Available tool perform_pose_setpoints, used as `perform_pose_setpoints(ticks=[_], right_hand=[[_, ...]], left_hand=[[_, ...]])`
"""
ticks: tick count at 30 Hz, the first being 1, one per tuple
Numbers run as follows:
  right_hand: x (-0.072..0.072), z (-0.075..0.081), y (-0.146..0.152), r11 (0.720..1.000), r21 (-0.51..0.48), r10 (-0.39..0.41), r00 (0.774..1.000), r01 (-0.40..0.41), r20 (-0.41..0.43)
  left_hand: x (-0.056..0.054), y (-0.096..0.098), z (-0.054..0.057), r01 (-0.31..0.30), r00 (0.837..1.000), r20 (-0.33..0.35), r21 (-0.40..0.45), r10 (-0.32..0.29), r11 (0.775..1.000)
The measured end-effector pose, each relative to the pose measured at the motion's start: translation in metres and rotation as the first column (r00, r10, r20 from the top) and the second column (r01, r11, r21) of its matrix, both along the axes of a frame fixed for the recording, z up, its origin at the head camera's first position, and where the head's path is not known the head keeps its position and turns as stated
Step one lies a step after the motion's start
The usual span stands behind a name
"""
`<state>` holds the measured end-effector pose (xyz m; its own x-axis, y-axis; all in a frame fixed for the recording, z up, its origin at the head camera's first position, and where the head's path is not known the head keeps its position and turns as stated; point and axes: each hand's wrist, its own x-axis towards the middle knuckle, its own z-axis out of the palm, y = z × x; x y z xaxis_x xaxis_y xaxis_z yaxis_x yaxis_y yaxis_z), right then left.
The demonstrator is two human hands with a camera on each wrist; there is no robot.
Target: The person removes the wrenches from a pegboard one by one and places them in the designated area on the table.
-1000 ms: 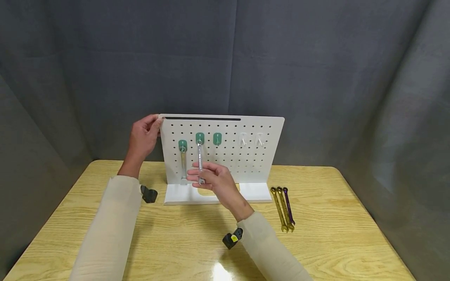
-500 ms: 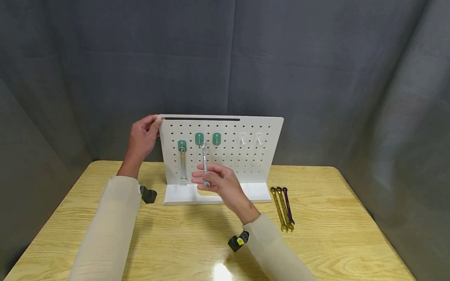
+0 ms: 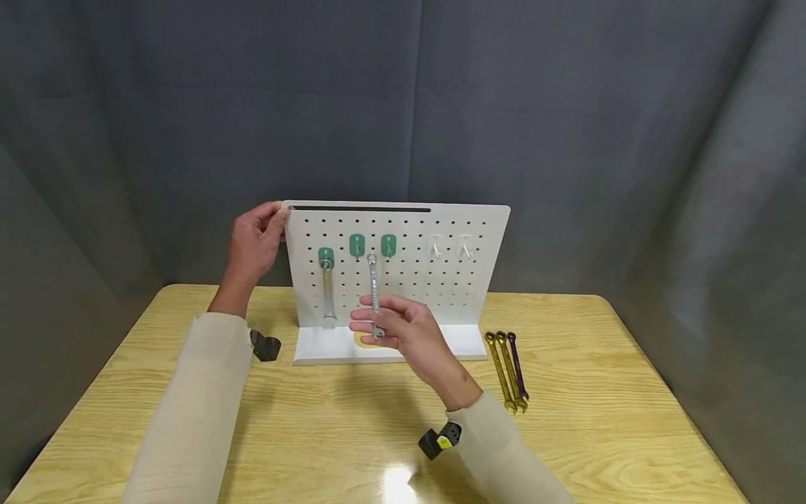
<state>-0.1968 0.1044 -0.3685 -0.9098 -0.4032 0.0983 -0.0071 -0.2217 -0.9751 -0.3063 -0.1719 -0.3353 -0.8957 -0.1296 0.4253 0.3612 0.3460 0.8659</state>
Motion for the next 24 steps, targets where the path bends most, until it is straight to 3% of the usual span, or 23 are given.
perform_pose_setpoints(ticks=[8,14,24], right_hand=[[0.009,0.001,0.015,1.0,0.009,0.006,1.0,-0.006,0.015],[0.013,0.0,0.029,1.0,0.026,0.001,1.0,-0.002,0.013],[0.023,-0.004,0.053,0.996,0.083,-0.017,1.0,0.018,-0.017]], left_hand=[[0.0,-0.002,-0.002,-0.015,0.999,-0.03,-0.001,0.015,1.0],[0.0,0.001,-0.001,-0.028,1.0,-0.009,-0.015,0.028,0.999],[0.0,0.003,-0.001,-0.011,1.0,-0.022,-0.009,0.011,1.0]])
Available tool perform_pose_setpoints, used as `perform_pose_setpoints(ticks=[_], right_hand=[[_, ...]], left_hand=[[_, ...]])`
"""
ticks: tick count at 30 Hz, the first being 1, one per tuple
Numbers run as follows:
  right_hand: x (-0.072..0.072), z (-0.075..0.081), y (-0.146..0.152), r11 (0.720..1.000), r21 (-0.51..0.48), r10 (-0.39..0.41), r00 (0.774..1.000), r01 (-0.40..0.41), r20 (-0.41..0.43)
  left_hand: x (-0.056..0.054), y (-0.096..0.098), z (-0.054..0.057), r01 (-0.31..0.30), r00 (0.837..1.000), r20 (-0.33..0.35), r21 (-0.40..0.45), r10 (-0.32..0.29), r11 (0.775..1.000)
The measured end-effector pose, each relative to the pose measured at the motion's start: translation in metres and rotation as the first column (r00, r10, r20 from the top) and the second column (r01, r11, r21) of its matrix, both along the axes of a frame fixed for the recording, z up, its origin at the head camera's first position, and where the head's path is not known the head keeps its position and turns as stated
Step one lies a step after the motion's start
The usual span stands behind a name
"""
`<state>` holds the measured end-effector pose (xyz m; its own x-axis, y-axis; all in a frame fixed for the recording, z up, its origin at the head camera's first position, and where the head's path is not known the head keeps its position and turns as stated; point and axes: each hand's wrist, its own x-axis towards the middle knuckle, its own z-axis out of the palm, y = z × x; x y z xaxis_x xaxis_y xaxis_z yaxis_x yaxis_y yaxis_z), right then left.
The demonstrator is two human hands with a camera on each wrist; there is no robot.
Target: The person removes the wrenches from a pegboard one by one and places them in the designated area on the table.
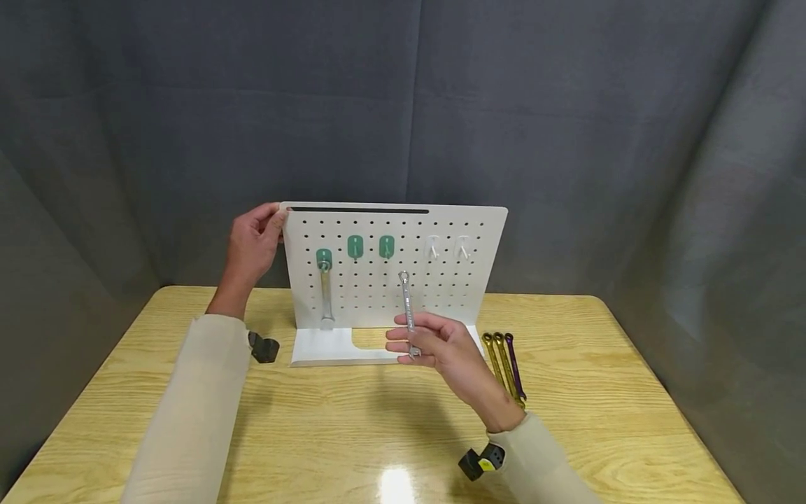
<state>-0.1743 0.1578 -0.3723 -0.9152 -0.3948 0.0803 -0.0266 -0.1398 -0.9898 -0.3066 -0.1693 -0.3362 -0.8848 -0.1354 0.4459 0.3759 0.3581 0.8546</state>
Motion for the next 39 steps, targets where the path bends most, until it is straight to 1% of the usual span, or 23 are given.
perform_pose_setpoints(ticks=[6,10,19,22,26,31,37,39], right_hand=[[0.002,-0.009,0.018,0.999,-0.047,-0.005,0.997,0.009,0.07],[0.002,-0.018,0.031,0.999,-0.038,-0.022,0.995,0.026,0.1],[0.002,-0.032,0.059,0.997,-0.021,-0.072,0.987,0.076,0.144],[0.002,-0.037,0.07,0.996,-0.039,-0.078,0.983,0.085,0.168],[0.003,-0.043,0.088,0.992,-0.076,-0.081,0.972,0.099,0.22],[0.002,-0.049,0.111,0.989,-0.085,-0.099,0.959,0.125,0.266],[0.003,-0.054,0.133,0.984,-0.07,-0.134,0.941,0.163,0.31],[0.003,-0.055,0.14,0.984,-0.069,-0.135,0.938,0.165,0.318]], left_hand=[[0.002,-0.001,0.0,-0.015,1.0,0.016,-0.015,0.015,1.0],[0.002,-0.002,0.001,-0.018,1.0,0.021,-0.019,0.018,1.0],[0.002,-0.003,0.001,-0.003,1.0,0.01,-0.006,0.003,1.0],[0.001,-0.003,0.0,0.007,1.0,-0.004,0.001,-0.007,1.0],[0.001,-0.003,0.0,0.01,1.0,-0.023,0.002,-0.01,1.0],[0.001,-0.002,0.0,0.003,0.999,-0.033,-0.001,-0.003,1.0],[0.003,-0.001,0.002,0.003,1.0,-0.017,0.009,-0.003,1.0],[0.004,0.0,0.003,0.004,1.0,-0.01,0.011,-0.004,1.0]])
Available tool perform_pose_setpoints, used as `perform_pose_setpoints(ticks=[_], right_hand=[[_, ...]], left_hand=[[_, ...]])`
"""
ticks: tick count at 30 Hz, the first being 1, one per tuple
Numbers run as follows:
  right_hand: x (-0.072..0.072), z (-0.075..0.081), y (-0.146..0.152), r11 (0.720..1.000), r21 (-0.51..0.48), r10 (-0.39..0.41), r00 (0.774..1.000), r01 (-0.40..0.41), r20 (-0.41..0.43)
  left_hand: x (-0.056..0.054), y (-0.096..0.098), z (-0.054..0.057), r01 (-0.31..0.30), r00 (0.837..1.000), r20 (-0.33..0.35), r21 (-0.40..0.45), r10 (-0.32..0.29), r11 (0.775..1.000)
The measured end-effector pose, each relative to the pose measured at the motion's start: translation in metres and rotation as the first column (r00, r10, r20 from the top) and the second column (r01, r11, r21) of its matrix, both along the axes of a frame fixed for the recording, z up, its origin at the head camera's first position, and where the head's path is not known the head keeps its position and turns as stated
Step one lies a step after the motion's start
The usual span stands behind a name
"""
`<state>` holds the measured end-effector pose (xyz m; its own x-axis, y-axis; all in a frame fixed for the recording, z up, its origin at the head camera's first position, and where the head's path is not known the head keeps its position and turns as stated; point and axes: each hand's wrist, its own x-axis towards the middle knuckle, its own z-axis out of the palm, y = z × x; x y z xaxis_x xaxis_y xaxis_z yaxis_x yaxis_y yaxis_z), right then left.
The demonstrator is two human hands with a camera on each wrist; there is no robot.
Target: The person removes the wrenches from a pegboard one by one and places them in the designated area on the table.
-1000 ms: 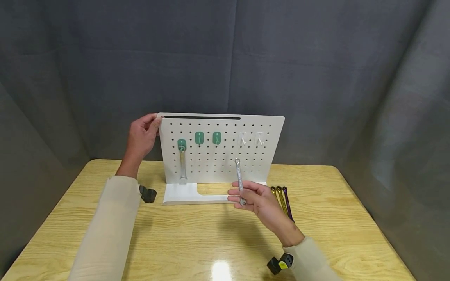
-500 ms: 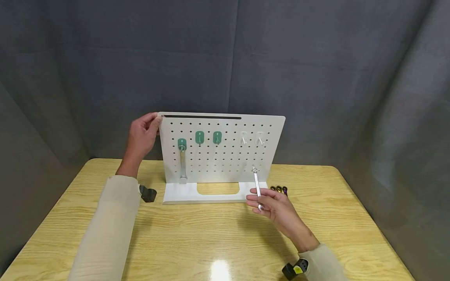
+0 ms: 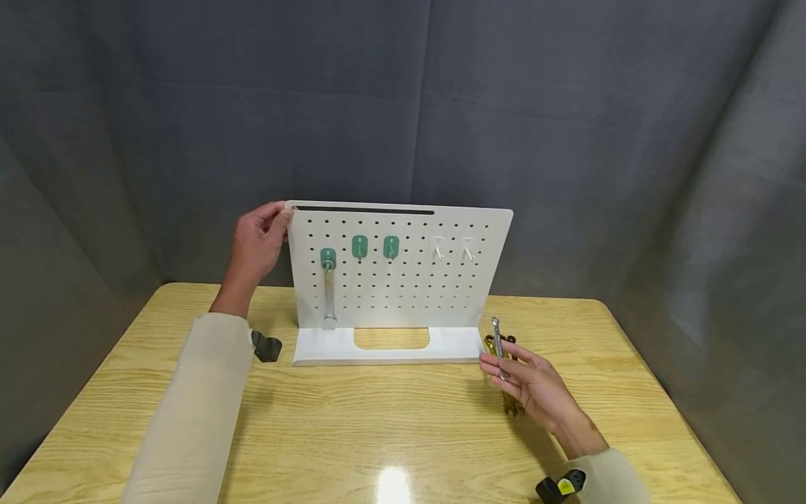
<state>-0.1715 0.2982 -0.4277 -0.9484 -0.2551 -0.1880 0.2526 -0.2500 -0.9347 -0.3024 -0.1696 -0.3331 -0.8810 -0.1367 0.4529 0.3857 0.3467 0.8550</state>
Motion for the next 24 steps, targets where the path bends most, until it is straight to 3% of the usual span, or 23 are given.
perform_pose_setpoints(ticks=[9,17,24], right_hand=[[0.002,-0.007,0.038,0.997,0.072,0.035,0.999,-0.032,-0.036],[0.008,-0.012,0.065,0.98,0.19,-0.057,0.998,0.06,-0.02],[0.007,-0.013,0.075,0.964,0.257,-0.061,0.998,0.065,-0.026]], left_hand=[[-0.003,-0.001,-0.002,0.006,1.0,-0.017,0.002,-0.006,1.0],[-0.001,0.0,-0.001,0.002,1.0,-0.005,-0.002,-0.002,1.0],[-0.002,-0.001,-0.001,0.011,1.0,-0.011,0.003,-0.011,1.0]])
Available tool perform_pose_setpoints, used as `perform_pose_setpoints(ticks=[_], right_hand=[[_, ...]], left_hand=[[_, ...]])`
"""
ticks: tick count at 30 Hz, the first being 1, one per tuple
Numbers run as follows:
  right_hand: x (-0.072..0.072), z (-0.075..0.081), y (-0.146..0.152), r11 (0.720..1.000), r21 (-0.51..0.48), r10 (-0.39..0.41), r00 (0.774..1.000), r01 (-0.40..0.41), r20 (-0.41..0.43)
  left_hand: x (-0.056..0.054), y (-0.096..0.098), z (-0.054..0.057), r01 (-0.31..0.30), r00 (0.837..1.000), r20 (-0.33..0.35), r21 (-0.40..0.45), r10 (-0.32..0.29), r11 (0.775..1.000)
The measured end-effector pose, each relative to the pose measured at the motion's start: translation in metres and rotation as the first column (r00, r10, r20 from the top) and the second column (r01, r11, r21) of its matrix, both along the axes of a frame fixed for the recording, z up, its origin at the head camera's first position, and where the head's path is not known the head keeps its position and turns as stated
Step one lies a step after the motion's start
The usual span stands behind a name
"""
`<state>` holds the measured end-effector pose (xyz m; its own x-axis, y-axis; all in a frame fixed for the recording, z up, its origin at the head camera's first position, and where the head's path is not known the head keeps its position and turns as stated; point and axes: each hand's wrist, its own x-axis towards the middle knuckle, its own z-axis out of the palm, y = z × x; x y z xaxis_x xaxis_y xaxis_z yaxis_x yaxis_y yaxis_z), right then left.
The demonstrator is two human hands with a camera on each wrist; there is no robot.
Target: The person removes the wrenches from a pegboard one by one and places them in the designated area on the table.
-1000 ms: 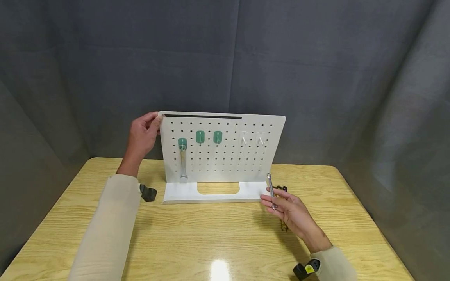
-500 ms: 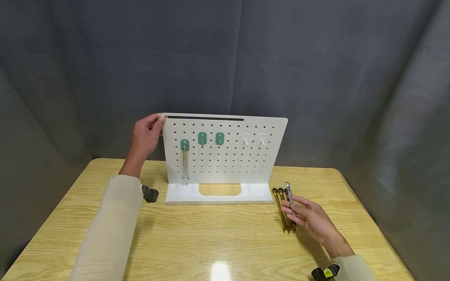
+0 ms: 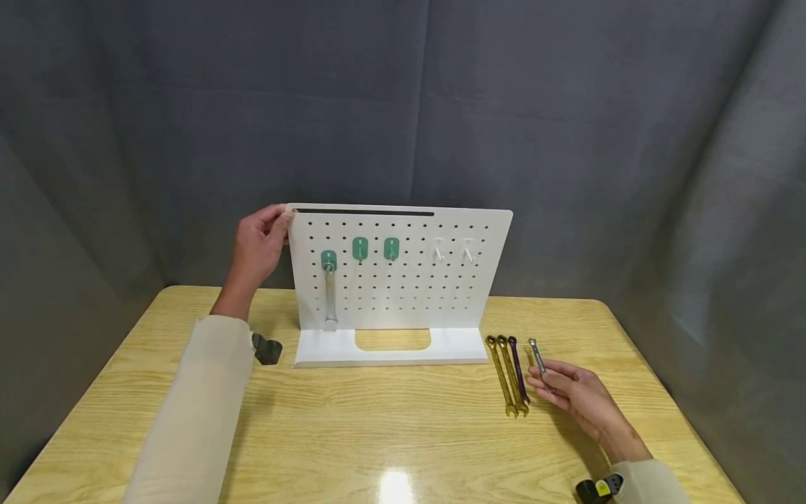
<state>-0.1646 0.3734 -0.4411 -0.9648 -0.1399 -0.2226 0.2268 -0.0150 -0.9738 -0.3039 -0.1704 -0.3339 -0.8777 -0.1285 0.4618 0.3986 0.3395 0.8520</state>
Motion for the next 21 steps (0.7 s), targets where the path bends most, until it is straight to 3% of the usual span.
perform_pose_setpoints(ticks=[10,21], right_hand=[[-0.003,-0.004,0.002,0.997,0.067,-0.028,0.999,0.025,0.04],[-0.009,-0.014,0.008,0.999,-0.044,0.007,0.993,-0.002,0.118]], left_hand=[[0.001,-0.001,-0.001,-0.008,1.0,0.004,-0.001,0.008,1.0],[0.0,0.0,-0.001,-0.001,1.0,0.005,-0.002,0.001,1.0]])
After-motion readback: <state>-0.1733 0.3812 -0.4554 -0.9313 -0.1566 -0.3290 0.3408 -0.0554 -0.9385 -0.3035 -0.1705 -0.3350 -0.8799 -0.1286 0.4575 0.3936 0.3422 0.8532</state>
